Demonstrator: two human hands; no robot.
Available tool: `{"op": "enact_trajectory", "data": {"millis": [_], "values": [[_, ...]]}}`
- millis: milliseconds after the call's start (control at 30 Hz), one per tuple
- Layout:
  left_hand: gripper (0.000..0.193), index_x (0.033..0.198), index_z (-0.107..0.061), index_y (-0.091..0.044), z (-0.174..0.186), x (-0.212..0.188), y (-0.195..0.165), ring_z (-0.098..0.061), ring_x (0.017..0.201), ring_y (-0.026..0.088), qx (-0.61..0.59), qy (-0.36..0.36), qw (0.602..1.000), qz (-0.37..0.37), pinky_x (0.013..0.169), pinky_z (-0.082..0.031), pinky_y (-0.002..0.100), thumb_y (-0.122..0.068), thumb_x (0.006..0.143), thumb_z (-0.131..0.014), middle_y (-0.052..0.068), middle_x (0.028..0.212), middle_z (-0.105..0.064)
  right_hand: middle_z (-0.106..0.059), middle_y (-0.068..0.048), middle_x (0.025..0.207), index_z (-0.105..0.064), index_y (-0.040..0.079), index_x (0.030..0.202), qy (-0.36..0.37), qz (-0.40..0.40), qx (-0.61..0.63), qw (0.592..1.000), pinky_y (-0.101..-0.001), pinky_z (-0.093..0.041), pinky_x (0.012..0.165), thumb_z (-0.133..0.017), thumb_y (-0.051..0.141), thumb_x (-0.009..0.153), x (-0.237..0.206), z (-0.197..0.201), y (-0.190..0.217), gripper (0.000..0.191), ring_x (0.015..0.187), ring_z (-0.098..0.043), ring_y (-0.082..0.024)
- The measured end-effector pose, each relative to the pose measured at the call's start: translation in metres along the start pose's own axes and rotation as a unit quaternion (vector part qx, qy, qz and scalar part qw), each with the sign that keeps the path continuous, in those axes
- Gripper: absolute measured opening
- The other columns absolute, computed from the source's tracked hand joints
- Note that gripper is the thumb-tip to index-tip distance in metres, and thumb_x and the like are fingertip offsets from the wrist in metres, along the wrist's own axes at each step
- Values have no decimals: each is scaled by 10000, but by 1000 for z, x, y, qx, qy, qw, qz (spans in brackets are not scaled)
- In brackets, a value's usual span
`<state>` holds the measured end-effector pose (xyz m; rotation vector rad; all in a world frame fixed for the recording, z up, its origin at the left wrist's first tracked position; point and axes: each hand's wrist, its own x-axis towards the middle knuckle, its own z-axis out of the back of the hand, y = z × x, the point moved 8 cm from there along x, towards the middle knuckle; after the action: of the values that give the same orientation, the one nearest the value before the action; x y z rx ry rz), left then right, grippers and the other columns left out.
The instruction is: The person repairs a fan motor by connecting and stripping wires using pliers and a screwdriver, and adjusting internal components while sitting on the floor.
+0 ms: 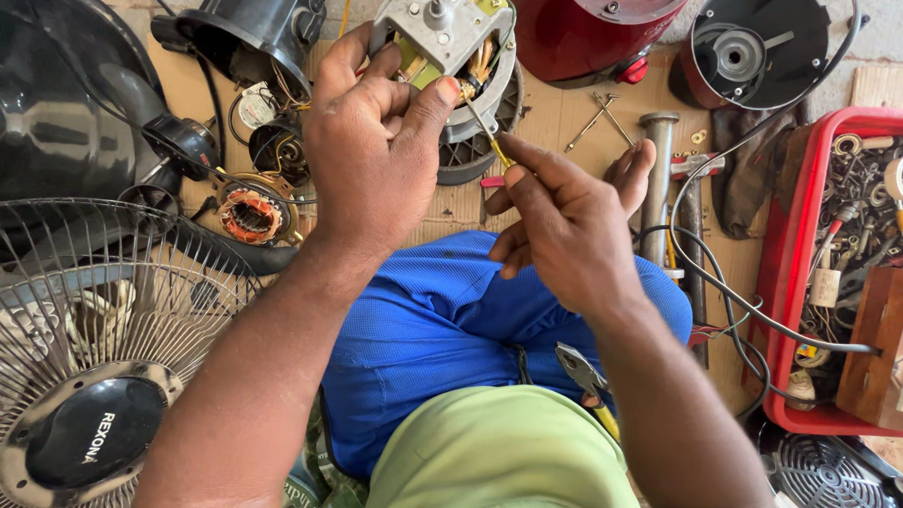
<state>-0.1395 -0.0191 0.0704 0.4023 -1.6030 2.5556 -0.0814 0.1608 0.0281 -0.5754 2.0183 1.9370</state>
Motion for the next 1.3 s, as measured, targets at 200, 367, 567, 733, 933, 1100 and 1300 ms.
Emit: {"op": "enact_trajectory", "data": {"millis": [200, 367, 567, 733, 933, 1100, 1300], "values": [[337, 1038, -630, 100, 1, 3, -9, -735, 1181, 285, -43, 10, 998, 38, 903, -656, 289, -133, 915, -841, 247, 1405, -552, -711, -81, 932, -546, 21, 1437, 2, -19, -31, 999, -257, -565, 418, -485, 171, 1037, 0, -1, 13, 432, 522, -691, -158], [869, 1466, -343, 14, 8, 2, -29, -564, 1357, 291, -107, 46, 993, -17, 1006, -578, 323, -51, 773, -863, 227, 1472, -414, -684, -90, 934, -522, 32, 1463, -6, 18, -9, 1000, -259, -566, 418, -484, 171, 1045, -2, -3, -2, 442, 543, -688, -155], [808, 1443, -515, -15, 7, 1, -35, -517, 1413, 368, 147, 55, 975, -155, 1208, -491, 404, -51, 785, -983, 194, 1529, -450, -665, -114, 1002, -472, 36, 1512, -7, 41, 140, 989, -279, -565, 472, -496, 198, 1081, -1, -16, -37, 462, 611, -687, -171], [768, 1447, -552, -9, 5, -1, -23, -569, 1352, 355, 168, 56, 970, -169, 1136, -523, 366, -36, 807, -976, 177, 1513, -462, -648, -118, 1016, -428, 64, 1547, -12, 41, 206, 978, -284, -562, 494, -469, 218, 1095, 0, -26, -52, 480, 642, -696, -182], [834, 1507, -577, -79, 0, -5, -9, -729, 1110, 255, 156, 44, 978, -128, 976, -600, 325, -78, 786, -997, 187, 1529, -486, -620, -118, 983, -332, 118, 1599, -38, 68, 298, 951, -306, -572, 522, -412, 219, 1120, -1, -58, -50, 496, 646, -680, -193], [798, 1519, -527, -103, -1, -13, -12, -711, 1212, 254, 151, 0, 978, -143, 1037, -604, 302, -107, 877, -1000, 163, 1488, -470, -626, -134, 878, -322, 143, 1609, -52, 70, 295, 952, -308, -535, 466, -396, 229, 1116, 5, -64, -43, 506, 589, -659, -197], [694, 1507, -552, -51, -3, -13, -14, -721, 1165, 271, 115, -1, 987, -111, 952, -613, 304, -101, 925, -928, 203, 1504, -475, -637, -133, 842, -372, 128, 1594, -59, 47, 273, 959, -306, -527, 440, -416, 234, 1111, 6, -51, -35, 497, 562, -650, -187]]}}
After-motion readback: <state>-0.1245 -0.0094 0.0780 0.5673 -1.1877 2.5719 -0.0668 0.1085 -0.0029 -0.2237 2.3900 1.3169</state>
